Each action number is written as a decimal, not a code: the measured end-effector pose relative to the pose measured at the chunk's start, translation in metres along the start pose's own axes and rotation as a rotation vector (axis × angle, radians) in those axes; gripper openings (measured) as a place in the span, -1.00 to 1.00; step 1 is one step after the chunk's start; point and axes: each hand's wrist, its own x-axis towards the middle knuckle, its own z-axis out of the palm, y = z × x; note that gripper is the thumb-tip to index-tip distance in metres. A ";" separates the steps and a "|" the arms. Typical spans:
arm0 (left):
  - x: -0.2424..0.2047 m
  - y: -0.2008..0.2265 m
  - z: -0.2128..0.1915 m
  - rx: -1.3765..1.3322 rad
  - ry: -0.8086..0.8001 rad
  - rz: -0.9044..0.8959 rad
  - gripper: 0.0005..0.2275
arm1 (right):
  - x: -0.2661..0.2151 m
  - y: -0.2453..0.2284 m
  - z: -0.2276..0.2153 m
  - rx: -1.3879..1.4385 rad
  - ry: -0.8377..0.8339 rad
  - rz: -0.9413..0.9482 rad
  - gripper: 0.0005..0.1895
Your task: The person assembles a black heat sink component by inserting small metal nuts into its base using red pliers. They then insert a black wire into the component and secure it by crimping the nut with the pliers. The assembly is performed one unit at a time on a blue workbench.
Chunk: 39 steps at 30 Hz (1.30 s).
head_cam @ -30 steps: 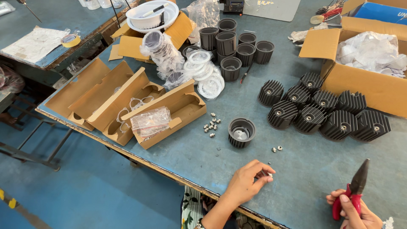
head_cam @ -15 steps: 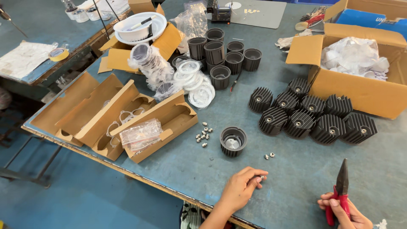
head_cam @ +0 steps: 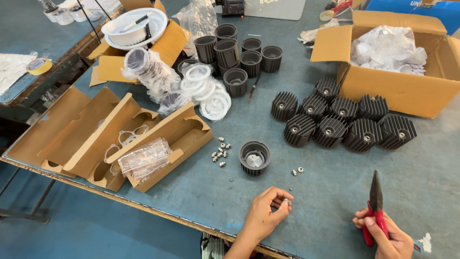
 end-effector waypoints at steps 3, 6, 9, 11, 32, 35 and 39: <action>-0.001 0.003 0.001 0.055 0.029 -0.003 -0.85 | -0.005 -0.016 0.012 -0.024 0.007 -0.025 -0.79; 0.000 0.007 0.002 0.086 0.035 0.010 -0.82 | -0.009 -0.033 0.020 -0.088 -0.008 -0.066 -0.80; -0.003 0.005 0.003 0.130 0.008 0.069 -0.81 | -0.014 -0.050 0.031 -0.225 -0.034 -0.144 -0.84; -0.007 0.002 0.007 0.069 -0.029 0.053 -0.81 | -0.020 -0.059 0.044 -0.353 -0.046 -0.262 -0.81; -0.027 -0.009 0.028 -0.354 -0.301 -0.196 -0.60 | -0.046 -0.067 0.092 -0.263 -0.295 -0.250 -0.78; -0.027 -0.015 0.024 -0.361 -0.318 -0.184 -0.59 | -0.044 -0.069 0.092 -0.256 -0.335 -0.277 -0.77; -0.026 -0.021 0.023 -0.363 -0.325 -0.178 -0.60 | -0.045 -0.071 0.093 -0.270 -0.358 -0.297 -0.76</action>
